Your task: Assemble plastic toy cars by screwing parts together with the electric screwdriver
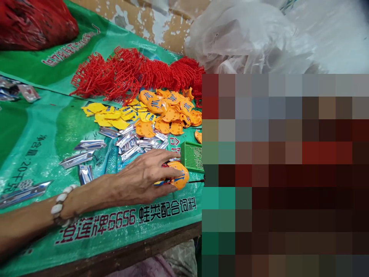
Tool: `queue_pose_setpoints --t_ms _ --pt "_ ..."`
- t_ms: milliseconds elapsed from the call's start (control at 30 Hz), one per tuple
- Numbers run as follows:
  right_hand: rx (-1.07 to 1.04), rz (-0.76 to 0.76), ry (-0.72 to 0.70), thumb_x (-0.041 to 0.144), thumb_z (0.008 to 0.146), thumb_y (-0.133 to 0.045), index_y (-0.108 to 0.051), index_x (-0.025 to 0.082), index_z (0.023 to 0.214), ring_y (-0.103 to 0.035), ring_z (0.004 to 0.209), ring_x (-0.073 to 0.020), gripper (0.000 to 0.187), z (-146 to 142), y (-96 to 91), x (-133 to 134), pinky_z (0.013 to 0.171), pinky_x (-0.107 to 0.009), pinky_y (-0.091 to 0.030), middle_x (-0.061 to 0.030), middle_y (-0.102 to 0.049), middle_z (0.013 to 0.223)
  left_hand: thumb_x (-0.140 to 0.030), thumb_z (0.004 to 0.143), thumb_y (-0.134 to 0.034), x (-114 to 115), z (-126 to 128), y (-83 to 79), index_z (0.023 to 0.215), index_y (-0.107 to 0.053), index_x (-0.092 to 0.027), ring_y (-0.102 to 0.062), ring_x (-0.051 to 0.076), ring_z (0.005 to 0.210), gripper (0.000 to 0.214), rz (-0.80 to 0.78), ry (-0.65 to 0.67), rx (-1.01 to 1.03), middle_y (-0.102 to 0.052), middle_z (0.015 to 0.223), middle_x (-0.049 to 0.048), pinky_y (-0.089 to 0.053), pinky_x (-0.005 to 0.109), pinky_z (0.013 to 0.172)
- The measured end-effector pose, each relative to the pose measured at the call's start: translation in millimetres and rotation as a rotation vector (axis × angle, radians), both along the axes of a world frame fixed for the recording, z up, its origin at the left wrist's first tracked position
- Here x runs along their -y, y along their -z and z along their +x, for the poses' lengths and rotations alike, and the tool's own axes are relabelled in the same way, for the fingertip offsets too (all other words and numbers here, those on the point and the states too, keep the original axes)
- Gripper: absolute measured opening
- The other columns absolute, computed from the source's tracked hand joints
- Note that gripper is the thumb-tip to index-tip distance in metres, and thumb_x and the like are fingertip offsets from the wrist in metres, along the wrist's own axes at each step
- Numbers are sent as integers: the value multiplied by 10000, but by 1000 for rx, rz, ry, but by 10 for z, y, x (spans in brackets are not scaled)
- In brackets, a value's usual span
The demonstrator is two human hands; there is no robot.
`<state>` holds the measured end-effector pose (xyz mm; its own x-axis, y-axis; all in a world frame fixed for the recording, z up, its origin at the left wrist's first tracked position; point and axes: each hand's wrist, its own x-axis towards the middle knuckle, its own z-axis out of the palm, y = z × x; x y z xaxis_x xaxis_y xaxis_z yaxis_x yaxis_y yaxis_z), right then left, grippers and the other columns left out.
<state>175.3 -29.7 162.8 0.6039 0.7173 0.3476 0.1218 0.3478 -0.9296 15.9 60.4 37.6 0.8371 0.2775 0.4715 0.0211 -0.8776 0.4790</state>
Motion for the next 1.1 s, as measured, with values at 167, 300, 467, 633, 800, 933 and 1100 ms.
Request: queue_pose_setpoints --t_ms 167,300,467,633,800,933,1100 --pt "-9 56 -12 432 870 -604 -609 238 724 -495 471 -122 243 -74 -35 -55 438 -315 -445 38 -492 628 -303 986 -516 29 47 -39 1000 -676 -173 -578 235 984 207 56 -83 110 -651 1056 99 -485 397 854" --pt "70 106 -107 393 807 -690 -581 238 736 -525 519 -123 203 -136 -51 -79 458 -297 -442 42 -513 653 -291 987 -516 85 60 -108 899 -664 -151 -557 217 862 222 101 -118 133 -652 890 72 -450 369 786" --pt "142 86 -144 372 799 -671 -551 262 695 -509 503 -146 193 -154 -95 -92 445 -333 -451 38 -504 633 -246 1004 -467 142 86 -114 810 -649 -154 -533 195 765 282 158 -121 197 -641 780 52 -409 347 722" --pt "169 56 -135 413 778 -672 -548 278 709 -497 497 -163 196 -168 -100 -102 435 -356 -445 28 -490 626 -175 980 -485 161 93 -96 775 -646 -144 -527 183 729 263 128 -122 207 -634 734 45 -408 338 697" --pt "166 76 -166 435 793 -665 -527 257 726 -514 528 -137 235 -166 -87 -96 469 -323 -441 36 -480 652 -151 967 -507 158 80 -133 783 -644 -143 -530 172 725 230 108 -119 189 -642 741 37 -411 323 684" --pt "156 88 -178 429 781 -689 -530 257 720 -510 523 -134 242 -161 -82 -94 460 -320 -442 38 -486 658 -170 973 -513 157 83 -107 820 -659 -151 -524 174 730 212 84 -117 208 -645 746 32 -411 327 689" --pt "126 81 -157 419 808 -677 -611 276 807 -514 515 -143 157 -155 -74 -111 464 -326 -441 36 -488 643 -190 980 -513 154 99 -40 799 -657 -149 -518 181 740 235 43 -117 217 -646 750 34 -394 338 691"
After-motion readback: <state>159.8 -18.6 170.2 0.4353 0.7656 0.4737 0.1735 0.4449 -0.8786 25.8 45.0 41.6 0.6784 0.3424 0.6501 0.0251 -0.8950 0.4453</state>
